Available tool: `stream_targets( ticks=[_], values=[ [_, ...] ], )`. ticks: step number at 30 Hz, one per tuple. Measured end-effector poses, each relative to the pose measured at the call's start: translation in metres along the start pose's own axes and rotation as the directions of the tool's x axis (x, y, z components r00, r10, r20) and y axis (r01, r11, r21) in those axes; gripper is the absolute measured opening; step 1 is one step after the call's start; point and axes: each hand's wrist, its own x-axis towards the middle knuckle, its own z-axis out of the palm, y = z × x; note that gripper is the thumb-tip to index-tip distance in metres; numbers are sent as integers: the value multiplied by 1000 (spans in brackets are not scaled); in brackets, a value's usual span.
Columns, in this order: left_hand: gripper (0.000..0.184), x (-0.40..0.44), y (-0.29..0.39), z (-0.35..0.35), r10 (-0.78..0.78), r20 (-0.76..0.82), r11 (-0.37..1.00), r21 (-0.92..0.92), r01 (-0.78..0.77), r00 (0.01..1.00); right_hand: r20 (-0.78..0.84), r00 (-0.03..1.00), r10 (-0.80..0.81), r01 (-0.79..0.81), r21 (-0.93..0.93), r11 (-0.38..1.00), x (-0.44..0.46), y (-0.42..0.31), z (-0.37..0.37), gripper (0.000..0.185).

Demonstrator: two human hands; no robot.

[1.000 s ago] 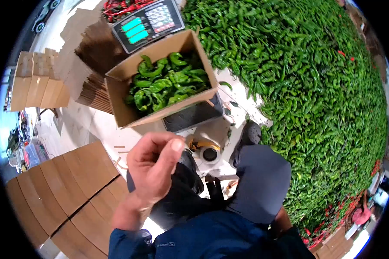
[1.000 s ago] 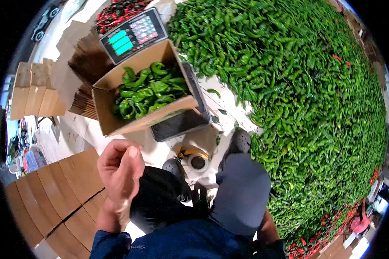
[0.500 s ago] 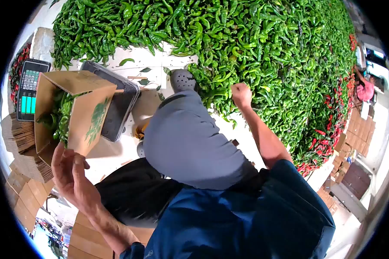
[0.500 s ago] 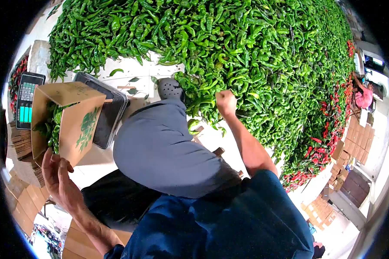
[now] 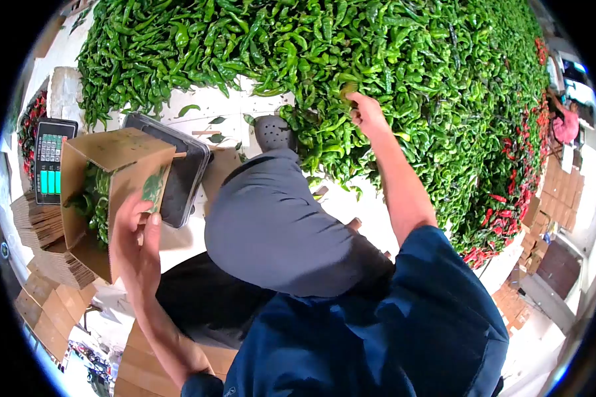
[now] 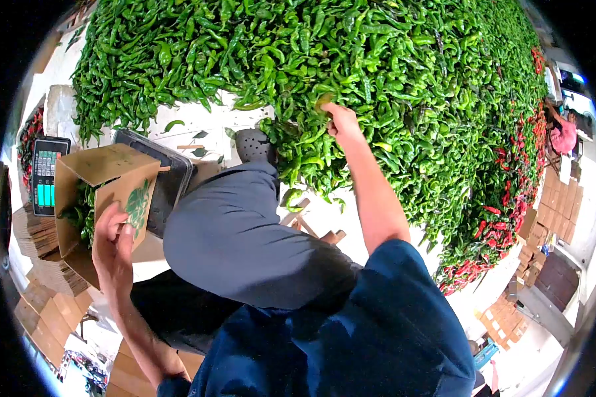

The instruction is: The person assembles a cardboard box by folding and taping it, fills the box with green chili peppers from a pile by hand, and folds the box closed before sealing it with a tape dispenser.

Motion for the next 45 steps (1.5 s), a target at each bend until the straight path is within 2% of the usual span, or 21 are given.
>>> stream_targets(
  ticks=[2,6,8,10,12,14,16,20,25,26,29,30,31,33,34,35,36,38,42,44,45],
  values=[
    [30,7,1,5,-26,63,999,42,23,998,283,959,20,-11,-33,999,-27,-8,-34,17],
    [33,23,-33,18,7,225,998,56,-21,974,319,935,-154,186,-70,980,-71,15,-121,14],
    [37,27,-32,30,-70,281,969,248,-2,957,153,975,-163,188,-171,967,-120,28,-170,12],
    [40,24,-15,46,-115,380,943,333,-20,918,-18,979,-203,157,-569,807,-165,59,-237,20],
    [40,23,-4,58,-139,458,918,393,-59,878,-198,943,-268,41,-730,682,-224,95,-298,15],
    [41,19,2,66,-149,495,899,429,-92,856,-395,857,-331,21,-616,787,-264,171,-374,18],
    [41,20,5,74,-146,523,888,444,-123,839,-674,718,-176,-116,-365,924,-321,234,-426,23],
    [42,24,13,93,-122,540,875,454,-167,833,-935,355,-17,-439,-183,880,-416,326,-466,28],
    [43,33,18,122,-77,545,882,428,-197,835,-968,240,-75,-758,-235,609,-499,378,-484,32],
    [43,34,19,129,-63,547,889,411,-202,835,-986,119,-119,-788,-167,593,-515,392,-500,35],
    [43,36,20,145,-47,529,915,364,-177,847,-962,-134,238,-894,221,389,-522,388,-543,52],
    [43,39,19,152,-47,523,925,345,-160,851,-985,3,172,-889,76,451,-510,393,-559,48],
    [44,41,16,160,-52,522,936,322,-141,851,-960,280,-18,-792,-242,560,-476,403,-576,48],
    [44,50,8,180,-61,521,959,268,-96,852,-632,653,-417,-472,-770,430,-380,440,-586,51],
    [44,54,2,191,-68,519,968,241,-70,852,-721,685,-101,-289,-397,871,-323,391,-526,63],
    [44,60,-5,204,-73,524,978,202,-41,849,-591,805,-45,-217,-364,906,-286,328,-449,79],
    [44,64,-13,214,-85,524,985,172,-8,847,-485,873,-48,-95,-265,960,-255,274,-373,87],
    [45,80,-35,240,-100,541,995,66,76,835,-274,941,-197,47,-472,880,-190,236,-279,96],
    [46,108,-95,286,-84,641,933,-219,286,763,-93,948,-305,213,-526,824,-169,134,-149,81],
    [50,116,-126,296,-54,755,841,-319,437,653,-42,985,-166,134,-410,902,-133,159,-131,73],
    [54,118,-125,299,-32,813,788,-337,515,581,-50,991,126,-132,-140,981,-130,162,-119,68]
  ],
)
